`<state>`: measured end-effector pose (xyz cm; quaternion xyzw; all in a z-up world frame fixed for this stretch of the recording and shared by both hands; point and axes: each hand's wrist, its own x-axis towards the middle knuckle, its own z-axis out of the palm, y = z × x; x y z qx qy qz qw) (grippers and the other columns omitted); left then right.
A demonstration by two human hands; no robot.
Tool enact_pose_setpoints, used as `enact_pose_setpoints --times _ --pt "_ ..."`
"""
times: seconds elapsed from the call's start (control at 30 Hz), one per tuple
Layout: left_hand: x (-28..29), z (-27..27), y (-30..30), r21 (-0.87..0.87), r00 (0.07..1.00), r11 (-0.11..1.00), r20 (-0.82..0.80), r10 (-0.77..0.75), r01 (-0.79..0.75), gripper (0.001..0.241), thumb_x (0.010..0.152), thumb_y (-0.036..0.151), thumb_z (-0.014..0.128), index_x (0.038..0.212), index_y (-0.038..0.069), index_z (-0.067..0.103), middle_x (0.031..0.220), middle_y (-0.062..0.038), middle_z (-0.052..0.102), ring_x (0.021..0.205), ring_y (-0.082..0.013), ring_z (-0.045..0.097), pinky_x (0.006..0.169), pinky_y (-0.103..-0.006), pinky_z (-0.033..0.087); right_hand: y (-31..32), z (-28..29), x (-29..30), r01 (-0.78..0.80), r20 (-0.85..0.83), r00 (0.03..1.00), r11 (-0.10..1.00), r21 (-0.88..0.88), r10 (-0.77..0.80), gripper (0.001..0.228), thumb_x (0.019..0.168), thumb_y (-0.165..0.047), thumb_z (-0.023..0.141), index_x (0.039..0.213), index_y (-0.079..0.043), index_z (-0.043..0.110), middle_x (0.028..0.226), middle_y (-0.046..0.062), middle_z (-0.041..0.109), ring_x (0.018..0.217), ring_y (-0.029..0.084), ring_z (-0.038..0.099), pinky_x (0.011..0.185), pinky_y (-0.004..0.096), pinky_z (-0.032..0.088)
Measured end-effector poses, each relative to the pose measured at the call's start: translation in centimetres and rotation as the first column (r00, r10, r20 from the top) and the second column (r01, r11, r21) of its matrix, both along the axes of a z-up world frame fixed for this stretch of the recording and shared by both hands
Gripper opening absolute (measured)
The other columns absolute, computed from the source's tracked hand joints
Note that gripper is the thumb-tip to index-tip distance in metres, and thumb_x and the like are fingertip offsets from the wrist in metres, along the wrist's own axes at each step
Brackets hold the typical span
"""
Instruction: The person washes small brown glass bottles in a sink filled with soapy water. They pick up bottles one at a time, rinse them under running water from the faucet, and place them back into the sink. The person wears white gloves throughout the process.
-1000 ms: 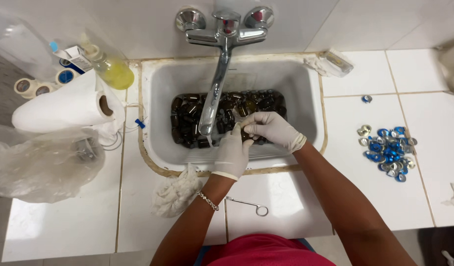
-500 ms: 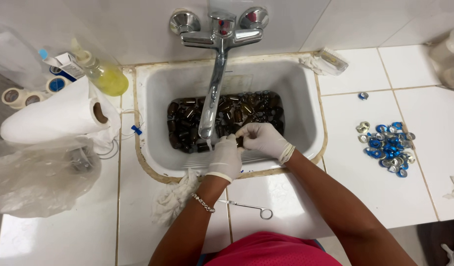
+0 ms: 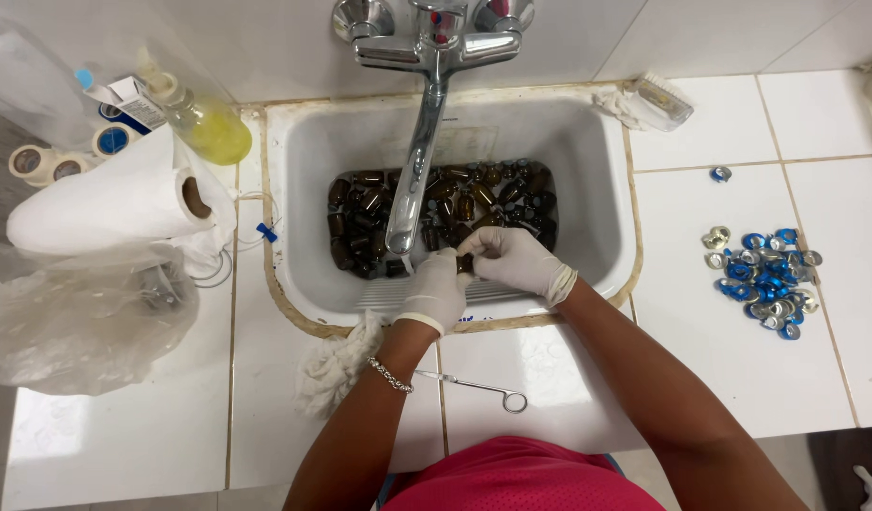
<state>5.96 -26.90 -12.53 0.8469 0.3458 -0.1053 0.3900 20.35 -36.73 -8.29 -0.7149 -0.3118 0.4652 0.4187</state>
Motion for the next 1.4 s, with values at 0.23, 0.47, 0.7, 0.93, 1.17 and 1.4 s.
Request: enact_pose_setpoints --times 0.23,0.47,0.7,0.93,1.17,1.4 --pt "-0.4 2.2 -0.3 -0.002 0.995 0.999 0.083 -0.054 0.054 0.046 0.099 0.036 0.061 0.134 0.008 0.051 0.127 -0.018 0.059 0.127 -0.0366 0.059 0.103 -0.048 0.053 -0.9 2.0 0.9 0.068 -0.29 0.956 0.996 0.051 -0.05 0.027 0.083 0.002 0.067 0.106 -0.002 0.079 0.08 0.01 0.077 0.065 0.01 0.072 0.064 0.018 0.058" --pt "-0.2 -0.1 -0.5 -0.031 0.988 0.999 0.148 -0.035 0.04 0.044 0.1 0.033 0.061 0.134 0.007 0.051 0.127 -0.018 0.058 0.127 -0.0362 0.058 0.106 -0.0473 0.051 -0.8 -1.7 1.7 0.065 -0.192 0.981 0.989 0.136 -0.038 0.026 0.077 0.003 0.07 0.102 -0.001 0.077 0.085 0.011 0.075 0.077 0.018 0.076 0.071 0.029 0.062" --pt "-0.4 2.1 -0.5 -0.041 0.99 0.998 0.133 -0.041 0.047 0.042 0.1 0.035 0.06 0.132 0.01 0.052 0.127 -0.016 0.059 0.124 -0.0353 0.061 0.103 -0.0472 0.052 -0.4 1.3 0.5 0.077 -0.107 0.992 0.993 0.092 -0.067 0.029 0.081 0.004 0.055 0.097 -0.005 0.078 0.077 0.01 0.074 0.068 0.015 0.072 0.065 0.024 0.059" --pt "-0.3 0.7 -0.3 -0.002 0.999 1.0 0.041 0.002 -0.002 0.039 0.094 0.036 0.066 0.127 0.017 0.054 0.123 -0.011 0.062 0.122 -0.0298 0.063 0.102 -0.0452 0.054 0.1 1.4 -0.1 -0.128 0.021 0.992 0.992 -0.018 0.128 0.038 0.079 -0.001 0.056 0.11 -0.014 0.074 0.092 0.01 0.075 0.086 0.021 0.073 0.083 0.034 0.058" --pt "-1.7 1.6 1.2 0.044 0.994 0.997 -0.088 -0.064 0.068 0.036 0.096 0.035 0.061 0.126 0.015 0.06 0.118 -0.013 0.068 0.12 -0.0316 0.066 0.101 -0.0468 0.054 0.5 1.9 2.3 -0.066 0.012 0.998 0.996 -0.066 0.067 0.026 0.082 -0.008 0.07 0.108 -0.011 0.075 0.095 0.005 0.068 0.082 0.016 0.069 0.074 0.029 0.058" --pt "-5.6 8.4 5.0 0.089 0.985 0.995 -0.17 -0.022 0.038 0.036 0.097 0.028 0.049 0.121 0.018 0.074 0.127 -0.013 0.07 0.123 -0.0327 0.064 0.105 -0.0453 0.052 6.4 -4.3 6.5 -0.164 0.434 0.814 0.87 -0.465 0.386 0.032 0.074 -0.03 0.075 0.106 -0.026 0.077 0.096 0.003 0.074 0.091 0.022 0.074 0.079 0.036 0.06"
